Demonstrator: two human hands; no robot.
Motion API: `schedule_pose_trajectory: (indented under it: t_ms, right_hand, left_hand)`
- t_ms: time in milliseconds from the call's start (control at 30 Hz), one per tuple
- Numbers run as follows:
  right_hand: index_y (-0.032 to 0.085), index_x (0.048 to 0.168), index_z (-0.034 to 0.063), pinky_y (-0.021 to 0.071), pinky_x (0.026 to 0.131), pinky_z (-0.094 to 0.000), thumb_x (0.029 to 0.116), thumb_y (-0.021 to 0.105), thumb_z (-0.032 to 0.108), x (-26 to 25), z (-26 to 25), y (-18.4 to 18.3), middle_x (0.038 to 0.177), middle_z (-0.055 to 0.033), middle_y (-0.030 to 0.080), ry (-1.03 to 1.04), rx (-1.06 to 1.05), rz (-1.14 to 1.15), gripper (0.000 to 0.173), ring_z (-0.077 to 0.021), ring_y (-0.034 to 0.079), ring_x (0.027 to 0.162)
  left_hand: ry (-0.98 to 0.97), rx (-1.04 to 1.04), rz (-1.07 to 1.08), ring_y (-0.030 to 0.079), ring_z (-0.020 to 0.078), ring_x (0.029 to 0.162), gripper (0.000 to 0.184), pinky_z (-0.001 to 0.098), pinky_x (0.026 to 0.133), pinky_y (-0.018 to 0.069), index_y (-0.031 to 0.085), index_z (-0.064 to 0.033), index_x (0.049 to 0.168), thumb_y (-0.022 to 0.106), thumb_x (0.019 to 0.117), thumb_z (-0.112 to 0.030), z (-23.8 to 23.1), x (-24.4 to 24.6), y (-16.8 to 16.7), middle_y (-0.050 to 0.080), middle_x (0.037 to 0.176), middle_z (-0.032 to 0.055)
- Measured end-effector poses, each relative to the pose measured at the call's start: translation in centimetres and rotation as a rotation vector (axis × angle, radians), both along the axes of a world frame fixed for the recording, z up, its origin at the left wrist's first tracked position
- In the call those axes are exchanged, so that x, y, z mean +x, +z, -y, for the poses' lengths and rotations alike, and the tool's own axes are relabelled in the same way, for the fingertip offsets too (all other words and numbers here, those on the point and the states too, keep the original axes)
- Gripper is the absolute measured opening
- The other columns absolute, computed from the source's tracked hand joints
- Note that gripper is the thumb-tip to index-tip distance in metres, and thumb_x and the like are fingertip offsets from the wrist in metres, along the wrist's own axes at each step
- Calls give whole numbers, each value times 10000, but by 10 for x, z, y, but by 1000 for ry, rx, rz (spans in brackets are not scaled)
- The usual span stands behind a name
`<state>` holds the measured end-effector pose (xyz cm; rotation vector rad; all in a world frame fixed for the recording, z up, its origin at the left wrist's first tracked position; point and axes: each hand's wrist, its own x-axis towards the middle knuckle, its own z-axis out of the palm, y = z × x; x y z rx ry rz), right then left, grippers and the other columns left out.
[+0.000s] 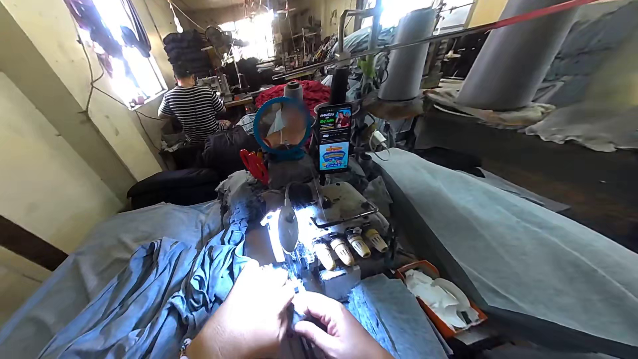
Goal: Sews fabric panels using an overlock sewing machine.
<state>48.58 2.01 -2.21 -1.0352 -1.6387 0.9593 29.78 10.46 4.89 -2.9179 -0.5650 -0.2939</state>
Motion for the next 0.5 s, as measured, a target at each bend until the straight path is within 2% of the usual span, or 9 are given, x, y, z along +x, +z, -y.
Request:
schedule_pose_trajectory:
  t_ms: [100, 200, 267, 333, 433, 500]
  right_hand:
    - [736, 975, -12, 542, 850, -280, 979, 634, 129, 1, -6, -3, 968, -113, 690, -64, 41, 80, 173, -129, 658, 921]
    - [747, 984, -9, 549, 849, -281, 968, 623, 101, 6, -9, 2, 986, -109, 704, -46, 43, 98, 166, -126, 668, 930]
    - [740, 1018, -5, 549, 786, -246, 974, 626, 106, 5, -7, 10, 993, -98, 695, -22, 25, 58, 165, -94, 655, 870]
    - [736, 1056, -5, 543, 741, -215, 969, 646, 101, 4, -4, 15, 995, -96, 693, -21, 56, 21, 164, -66, 637, 809]
    - [735, 1019, -39, 537, 712, -213, 936, 667, 48, 3, 0, 19, 970, -127, 690, -28, 134, 8, 139, -78, 627, 771]
    - [733, 999, -46, 543, 745, -229, 930, 682, 43, 4, 4, 19, 964, -134, 695, -27, 135, 11, 124, -97, 641, 808]
  left_hand:
    - [124, -131, -93, 669, 332, 1017, 276, 570, 837, 499, 753, -133, 1044, 564, 927, -297, -7, -3, 10, 710, 1078, 99]
    - [129, -301, -94, 634, 332, 1124, 295, 585, 936, 464, 743, -107, 1017, 513, 986, -289, -7, -7, 29, 693, 1155, 106]
    - [70, -373, -51, 627, 341, 1130, 219, 592, 932, 452, 735, -95, 978, 574, 955, -241, 0, -7, 39, 691, 1164, 111]
    - [-8, -418, 19, 632, 329, 1122, 197, 583, 914, 472, 734, -101, 977, 608, 952, -251, 6, -6, 43, 694, 1158, 99]
    - [-106, -532, 89, 635, 313, 1077, 180, 530, 892, 489, 718, -69, 939, 655, 933, -237, 7, -4, 42, 689, 1081, 123]
    - [-153, -604, 87, 643, 322, 1050, 173, 515, 888, 503, 709, -34, 964, 693, 898, -193, 3, -2, 37, 681, 1050, 156]
